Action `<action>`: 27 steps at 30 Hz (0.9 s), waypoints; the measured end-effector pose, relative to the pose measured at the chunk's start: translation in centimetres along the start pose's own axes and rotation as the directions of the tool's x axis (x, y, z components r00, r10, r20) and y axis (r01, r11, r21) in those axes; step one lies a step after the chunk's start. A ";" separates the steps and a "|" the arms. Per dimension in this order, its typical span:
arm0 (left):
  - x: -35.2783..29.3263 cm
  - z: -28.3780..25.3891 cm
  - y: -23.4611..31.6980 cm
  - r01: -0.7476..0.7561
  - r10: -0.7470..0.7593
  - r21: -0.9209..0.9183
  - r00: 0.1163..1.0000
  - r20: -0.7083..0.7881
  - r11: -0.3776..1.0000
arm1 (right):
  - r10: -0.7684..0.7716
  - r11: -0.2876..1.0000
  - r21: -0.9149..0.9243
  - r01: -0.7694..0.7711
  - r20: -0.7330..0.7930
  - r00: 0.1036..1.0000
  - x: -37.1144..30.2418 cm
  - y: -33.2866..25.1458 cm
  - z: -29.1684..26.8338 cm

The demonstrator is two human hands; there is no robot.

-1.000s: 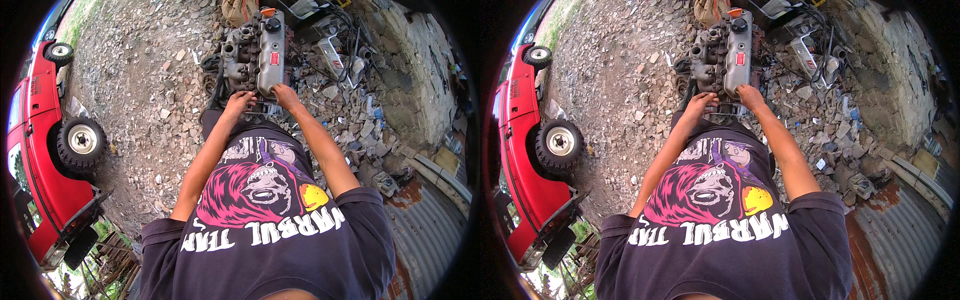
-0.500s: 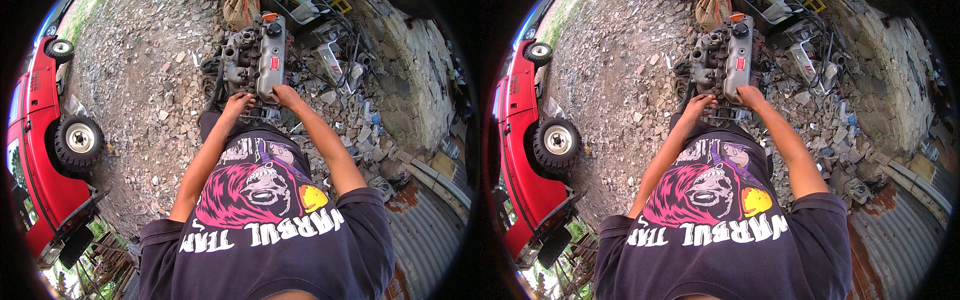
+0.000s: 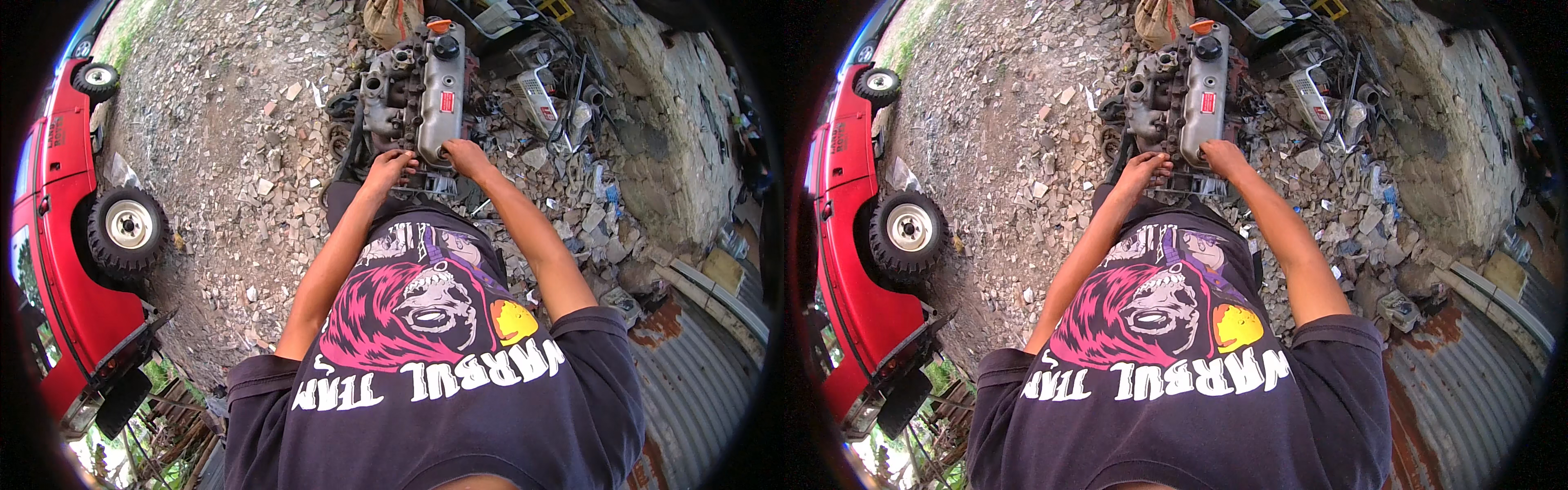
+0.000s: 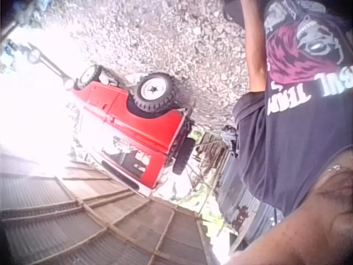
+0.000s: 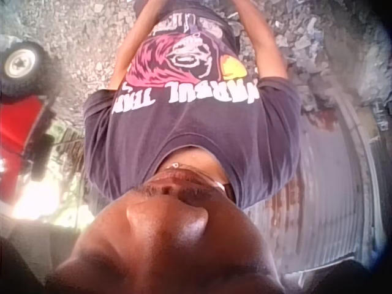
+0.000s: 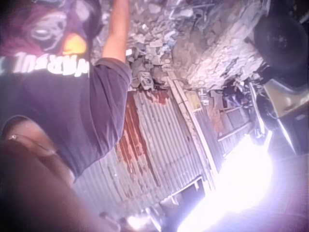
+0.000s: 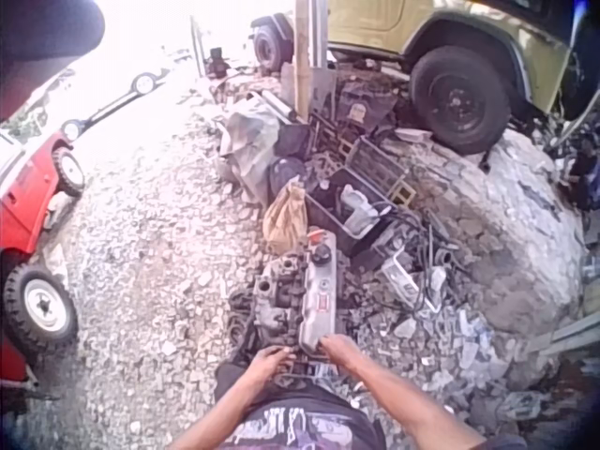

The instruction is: The person pours liquid from a plastic bottle onto an engine block, places a valve cover over the internal components, and uses a wrench to tighten the bolts.

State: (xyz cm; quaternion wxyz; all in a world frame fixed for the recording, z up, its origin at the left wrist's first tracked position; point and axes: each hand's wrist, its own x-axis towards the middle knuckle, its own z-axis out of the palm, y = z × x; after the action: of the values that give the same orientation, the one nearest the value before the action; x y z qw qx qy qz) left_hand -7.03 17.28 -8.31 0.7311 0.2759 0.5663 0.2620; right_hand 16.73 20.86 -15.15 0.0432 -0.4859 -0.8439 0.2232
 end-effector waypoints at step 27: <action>0.4 1.3 -0.3 -0.020 0.020 -0.022 1.000 0.000 1.000 | 0.139 0.981 -0.140 -0.137 0.000 0.990 0.2 -0.5 0.8</action>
State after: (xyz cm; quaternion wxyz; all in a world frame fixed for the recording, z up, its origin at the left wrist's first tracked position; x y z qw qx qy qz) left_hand -5.66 17.24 -8.57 0.7317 0.2735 0.5602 0.2756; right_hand 16.00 20.53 -15.69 -0.0106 -0.5441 -0.8219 0.1684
